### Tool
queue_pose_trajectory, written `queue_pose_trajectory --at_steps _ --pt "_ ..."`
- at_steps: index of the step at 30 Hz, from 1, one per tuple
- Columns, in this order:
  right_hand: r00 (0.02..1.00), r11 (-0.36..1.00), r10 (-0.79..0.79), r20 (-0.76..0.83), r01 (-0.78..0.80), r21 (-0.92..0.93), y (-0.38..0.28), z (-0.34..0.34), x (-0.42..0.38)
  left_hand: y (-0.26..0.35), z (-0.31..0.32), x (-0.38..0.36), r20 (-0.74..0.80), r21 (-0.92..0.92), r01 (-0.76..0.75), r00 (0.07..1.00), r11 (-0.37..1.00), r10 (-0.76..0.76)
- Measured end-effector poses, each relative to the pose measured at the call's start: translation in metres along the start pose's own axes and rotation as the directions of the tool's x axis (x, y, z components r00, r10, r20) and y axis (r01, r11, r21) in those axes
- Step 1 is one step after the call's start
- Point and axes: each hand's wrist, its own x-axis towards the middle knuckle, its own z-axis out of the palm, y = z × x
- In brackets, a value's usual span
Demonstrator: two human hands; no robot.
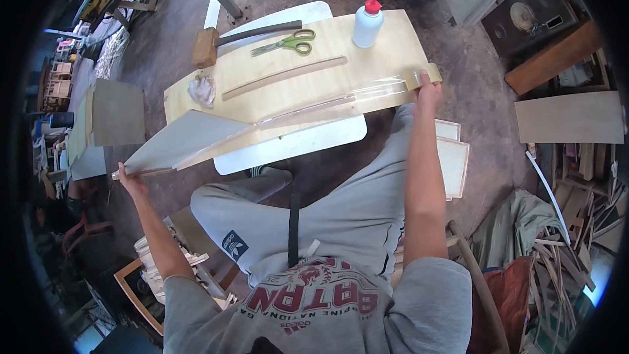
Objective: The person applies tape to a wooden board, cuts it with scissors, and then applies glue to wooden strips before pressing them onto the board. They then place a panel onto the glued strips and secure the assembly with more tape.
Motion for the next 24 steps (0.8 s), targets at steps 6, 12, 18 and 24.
queue_pose_trajectory --at_steps 6,12,18,24 --pt "0.985 0.986 0.102 -0.137 -0.081 0.145 -0.014 -0.005 0.018 0.001 0.004 -0.01 -0.036 -0.013 0.001 0.999 1.0 -0.001" --pt "0.942 0.876 0.306 -0.135 -0.223 0.428 -0.054 -0.045 0.091 0.002 0.003 -0.005 0.002 -0.014 0.057 0.998 0.998 -0.057" --pt "0.888 0.86 0.409 -0.21 -0.299 0.413 -0.06 -0.084 0.135 0.002 0.005 -0.002 0.014 -0.062 0.051 0.999 0.997 -0.05" --pt "0.896 0.899 0.364 -0.255 -0.266 0.347 -0.02 -0.103 0.141 0.014 0.021 -0.005 -0.011 -0.05 0.1 0.995 0.994 -0.101"
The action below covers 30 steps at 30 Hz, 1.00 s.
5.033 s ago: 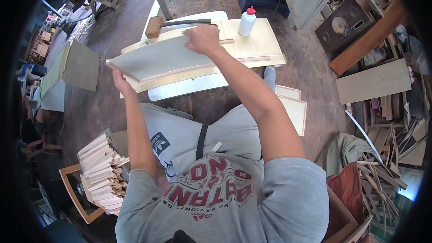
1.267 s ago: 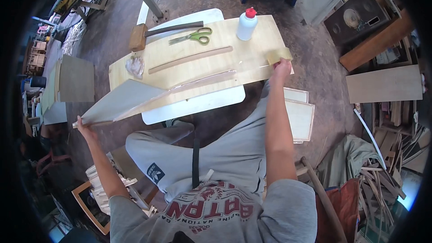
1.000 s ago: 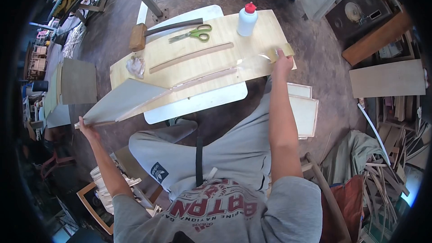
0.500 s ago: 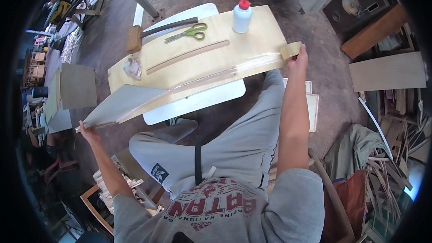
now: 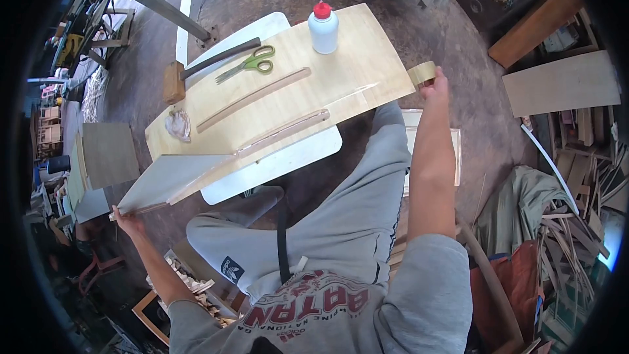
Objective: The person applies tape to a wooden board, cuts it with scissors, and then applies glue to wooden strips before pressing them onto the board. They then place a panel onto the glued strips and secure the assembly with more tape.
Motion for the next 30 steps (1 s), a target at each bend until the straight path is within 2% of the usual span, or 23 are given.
queue_pose_trajectory --at_steps 2,5,9,11,15,18,19,21,22,23,24,25,26,27,28,29,30 --pt "0.998 0.996 0.064 0.014 -0.063 -0.068 0.005 0.0 0.0 0.002 0.005 -0.003 -0.012 0.004 0.008 1.0 1.0 -0.008" --pt "0.999 0.994 -0.031 0.032 0.034 -0.102 0.026 -0.023 0.043 0.002 -0.002 0.0 0.004 0.019 0.006 1.0 1.0 -0.006" --pt "0.998 0.995 0.063 -0.008 -0.063 -0.078 0.051 -0.016 0.019 -0.004 -0.007 -0.001 0.008 0.023 -0.008 1.0 1.0 0.008" --pt "0.998 0.994 0.06 0.009 -0.059 -0.093 0.05 -0.009 0.004 -0.006 -0.018 0.005 0.052 0.013 -0.015 0.999 1.0 0.015" --pt "0.99 0.982 0.112 0.083 -0.097 -0.161 0.051 -0.02 0.003 -0.007 -0.007 -0.005 -0.004 0.014 -0.066 0.998 0.998 0.066" --pt "0.973 0.851 -0.232 0.004 0.205 -0.483 0.059 -0.021 -0.034 -0.016 -0.021 0.007 0.018 0.014 -0.084 0.996 0.996 0.084" --pt "0.917 0.775 -0.398 -0.013 0.329 -0.54 0.062 -0.012 -0.062 -0.011 -0.002 -0.01 -0.029 0.037 -0.162 0.986 0.986 0.164" --pt "0.708 0.55 -0.706 -0.003 0.545 -0.632 0.065 0.033 -0.131 -0.015 0.001 -0.011 -0.079 0.052 -0.168 0.982 0.984 0.171" --pt "0.699 0.527 -0.676 0.232 0.68 -0.51 0.084 0.06 -0.156 -0.016 0.003 -0.012 -0.094 0.072 -0.186 0.977 0.98 0.193" --pt "0.63 0.518 -0.64 0.44 0.776 -0.358 0.107 0.083 -0.188 -0.013 0.01 -0.02 -0.119 0.09 -0.196 0.971 0.976 0.206" --pt "0.497 0.366 -0.58 0.645 0.867 -0.339 0.129 0.108 -0.239 -0.011 0.021 -0.028 -0.131 0.098 -0.203 0.968 0.974 0.215" --pt "0.349 0.405 -0.436 0.83 0.899 -0.165 0.147 0.134 -0.32 -0.007 0.026 -0.033 -0.115 0.128 -0.177 0.975 0.976 0.192" --pt "0.248 0.441 -0.26 0.933 0.89 -0.114 0.17 0.15 -0.375 -0.005 0.027 -0.031 -0.107 0.143 -0.184 0.974 0.973 0.2" --pt "0.054 0.484 -0.129 0.99 0.875 0.016 0.189 0.165 -0.439 -0.007 0.027 -0.03 -0.105 0.157 -0.185 0.974 0.97 0.203" --pt "-0.241 0.345 -0.075 0.968 0.904 0.252 0.204 0.178 -0.484 -0.01 0.027 -0.029 -0.107 0.172 -0.184 0.973 0.968 0.204" --pt "-0.379 0.286 -0.015 0.925 0.885 0.368 0.217 0.186 -0.529 -0.012 0.027 -0.03 -0.106 0.168 -0.181 0.974 0.969 0.201" --pt "-0.466 0.199 0.06 0.883 0.872 0.447 0.243 0.195 -0.552 -0.011 0.027 -0.029 -0.105 0.169 -0.179 0.974 0.969 0.199"
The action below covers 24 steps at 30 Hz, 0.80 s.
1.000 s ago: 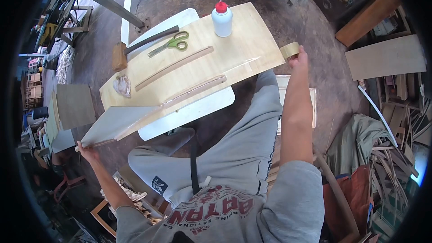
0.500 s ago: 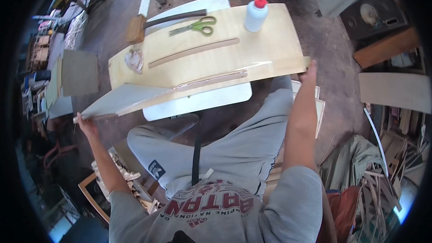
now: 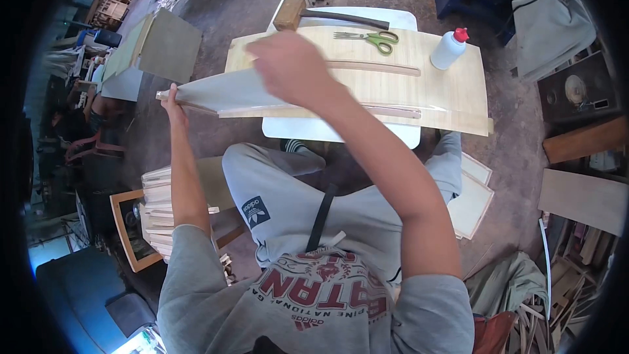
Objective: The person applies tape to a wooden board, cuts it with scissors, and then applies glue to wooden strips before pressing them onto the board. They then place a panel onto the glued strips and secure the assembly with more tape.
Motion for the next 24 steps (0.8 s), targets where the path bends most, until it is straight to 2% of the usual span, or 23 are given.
queue_pose_trajectory --at_steps 2,4,5,8,12,15,17,20,24 --pt "0.97 0.919 -0.126 0.208 0.193 -0.345 -0.008 0.045 0.024 0.001 0.001 0.005 0.017 0.002 0.0 1.0 1.0 0.0" --pt "0.908 0.93 0.084 0.411 0.077 -0.359 -0.01 0.06 0.032 0.0 -0.003 0.008 0.046 0.01 0.007 0.999 1.0 -0.008" --pt "0.844 0.926 0.184 0.504 0.024 -0.378 -0.011 0.065 0.033 0.0 -0.002 0.007 0.026 0.024 -0.012 1.0 1.0 0.011" --pt "0.892 0.957 0.181 0.414 -0.064 -0.282 -0.006 0.054 0.018 0.018 0.009 -0.009 0.039 0.04 -0.049 0.998 0.998 0.047" --pt "0.937 0.975 0.163 0.311 -0.105 -0.195 0.008 0.034 -0.002 0.07 0.044 -0.042 -0.017 0.112 -0.13 0.991 0.985 0.133" --pt "0.939 0.967 0.233 0.253 -0.197 -0.16 0.009 0.006 -0.012 0.106 0.064 -0.052 0.047 0.208 -0.201 0.98 0.957 0.195" --pt "0.959 0.971 0.222 0.177 -0.202 -0.124 0.017 -0.008 -0.029 0.138 0.081 -0.075 0.106 0.227 -0.299 0.954 0.927 0.282" --pt "0.958 0.961 0.266 0.104 -0.256 -0.101 0.024 -0.037 -0.054 0.17 0.102 -0.097 0.237 0.224 -0.467 0.877 0.855 0.417" --pt "0.939 0.931 0.343 0.033 -0.335 -0.147 0.04 -0.073 -0.088 0.201 0.125 -0.119 0.454 0.194 -0.691 0.693 0.697 0.561"
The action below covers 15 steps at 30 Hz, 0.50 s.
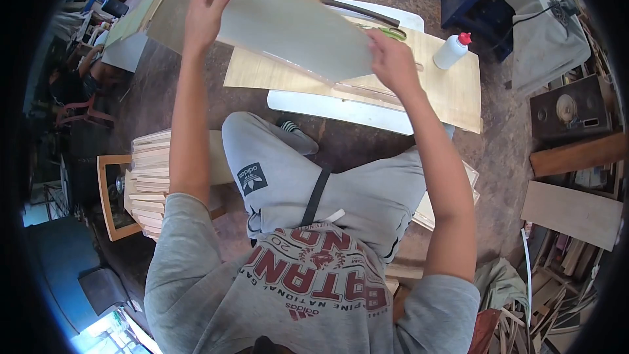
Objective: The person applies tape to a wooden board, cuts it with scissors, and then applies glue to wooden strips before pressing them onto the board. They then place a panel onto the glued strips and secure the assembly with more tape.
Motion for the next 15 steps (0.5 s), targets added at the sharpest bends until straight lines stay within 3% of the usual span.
queue_pose_trajectory --at_steps 1,4,7,10,13,15 --pt "1.0 0.999 0.027 -0.006 -0.027 -0.019 0.008 -0.006 -0.007 0.025 0.003 -0.003 0.06 -0.14 -0.082 0.994 0.987 0.091" --pt "0.995 0.993 0.093 -0.035 -0.095 -0.067 0.031 -0.02 -0.029 0.043 -0.003 -0.004 0.304 0.075 0.262 0.913 0.962 -0.273" --pt "0.989 0.988 0.136 -0.052 -0.14 -0.073 0.043 -0.028 -0.046 0.122 0.002 -0.013 0.277 0.303 0.25 0.901 0.92 -0.335" --pt "0.98 0.979 0.193 -0.053 -0.195 -0.051 0.046 -0.035 -0.057 0.123 0.017 -0.008 0.285 0.351 0.308 0.864 0.884 -0.414" --pt "0.975 0.974 0.213 -0.069 -0.217 -0.057 0.06 -0.036 -0.065 0.1 0.025 0.008 0.415 0.307 0.178 0.859 0.935 -0.3" --pt "0.971 0.97 0.225 -0.077 -0.231 -0.071 0.074 -0.035 -0.073 0.052 0.042 0.028 0.44 0.326 0.136 0.854 0.936 -0.277"
